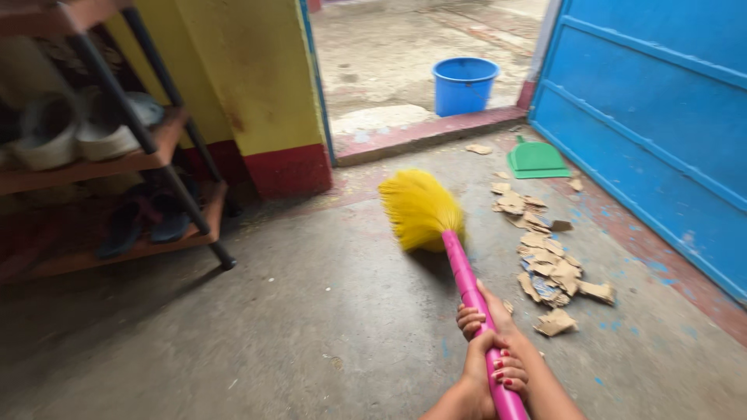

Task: The person sweeps pieces of cardboard across the floor using a broom with a yellow brush and a pink handle.

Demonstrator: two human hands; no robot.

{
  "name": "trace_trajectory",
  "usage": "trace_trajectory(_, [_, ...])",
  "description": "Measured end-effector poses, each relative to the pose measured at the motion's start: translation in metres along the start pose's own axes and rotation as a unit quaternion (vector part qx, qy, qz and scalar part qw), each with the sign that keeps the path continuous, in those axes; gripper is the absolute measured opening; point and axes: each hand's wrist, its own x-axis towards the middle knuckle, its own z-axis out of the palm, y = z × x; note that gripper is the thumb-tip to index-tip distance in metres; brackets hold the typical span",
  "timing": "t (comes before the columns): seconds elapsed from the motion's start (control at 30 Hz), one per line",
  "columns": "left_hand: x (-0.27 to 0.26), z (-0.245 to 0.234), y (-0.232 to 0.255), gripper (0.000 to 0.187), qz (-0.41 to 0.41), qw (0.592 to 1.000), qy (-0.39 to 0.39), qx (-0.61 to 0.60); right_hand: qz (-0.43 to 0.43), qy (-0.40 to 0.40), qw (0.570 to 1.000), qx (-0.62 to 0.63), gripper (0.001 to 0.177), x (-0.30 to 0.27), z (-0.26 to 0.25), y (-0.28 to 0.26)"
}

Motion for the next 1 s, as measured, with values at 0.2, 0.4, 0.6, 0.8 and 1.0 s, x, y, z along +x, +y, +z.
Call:
trace_trajectory(0.2, [-0.011,0.034,0.043,0.038,-0.115,0.993,-0.025,-0.017,-0.095,-0.027,0.993,0.069,0.058,0.006,0.011,-0.019])
trace_trajectory(0.4, [-0.054,0.102,0.084,0.034,-0.155,0.988,-0.013,0.007,-0.165,-0.035,0.985,0.043,0.058,0.015,0.070,-0.020])
trace_trajectory(0.6, [-0.140,0.137,0.144,0.036,-0.170,0.981,-0.095,-0.010,-0.191,-0.036,0.981,-0.023,0.060,0.075,0.182,0.012])
trace_trajectory(0.8, [-0.212,0.133,0.185,0.027,-0.093,0.992,-0.069,0.045,-0.083,-0.124,0.989,-0.007,0.055,0.148,0.241,0.068])
trace_trajectory(1.0, [-0.209,0.130,0.193,0.032,0.072,0.997,0.020,0.024,0.082,-0.147,0.986,0.022,0.047,0.197,0.230,0.078])
